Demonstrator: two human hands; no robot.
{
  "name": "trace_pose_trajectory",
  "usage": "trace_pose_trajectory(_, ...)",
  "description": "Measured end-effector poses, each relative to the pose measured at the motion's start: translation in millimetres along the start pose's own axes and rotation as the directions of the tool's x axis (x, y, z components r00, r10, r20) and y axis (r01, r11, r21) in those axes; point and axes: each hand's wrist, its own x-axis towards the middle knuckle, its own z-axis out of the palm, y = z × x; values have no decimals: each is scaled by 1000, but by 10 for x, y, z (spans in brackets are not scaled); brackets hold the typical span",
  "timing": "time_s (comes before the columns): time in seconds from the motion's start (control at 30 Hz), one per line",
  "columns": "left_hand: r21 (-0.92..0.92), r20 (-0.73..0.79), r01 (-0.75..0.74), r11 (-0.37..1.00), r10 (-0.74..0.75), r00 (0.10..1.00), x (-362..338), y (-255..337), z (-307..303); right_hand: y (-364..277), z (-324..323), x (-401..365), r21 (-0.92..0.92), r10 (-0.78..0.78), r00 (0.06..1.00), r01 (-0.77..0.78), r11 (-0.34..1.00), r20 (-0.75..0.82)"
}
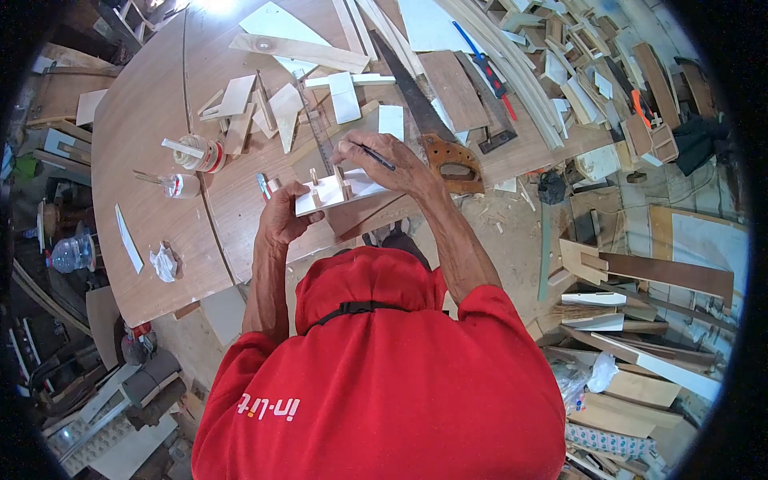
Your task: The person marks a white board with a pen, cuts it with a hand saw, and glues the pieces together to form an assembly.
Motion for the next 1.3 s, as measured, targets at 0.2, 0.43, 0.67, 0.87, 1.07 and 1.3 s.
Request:
trace_pose_trajectory(0.2, -66, -14, 8, 998, -8, 1000, 50, -18, -79, -87, 5, -151, 78, -27, 995, 35, 996, -98)
trace_pose_trajectory(0.43, -122, -6, 24, 992, -25, 1000, 22, -19, -97, -237, 85, -347, 23, -165, 980, 168, 985, -113)
trace_pose_trajectory(0.67, -136, 14, 20, 991, -18, 1000, 65, -78, -230, -204, 139, -333, -2, -271, 955, 272, 962, -124)
trace_pose_trajectory(0.87, -171, 54, 32, 985, -23, 998, 72, -105, -288, -200, 169, -336, 107, -238, 964, 251, 962, -121)
trace_pose_trajectory(1.07, -264, 117, -7, 965, 39, 992, 77, -165, -503, -227, 211, -350, 170, -157, 955, 203, 964, -251)
trace_pose_trajectory(1.3, -416, 265, -38, 908, 161, 951, -38, -237, -625, -172, 437, -330, 145, -172, 858, 273, 951, -484)
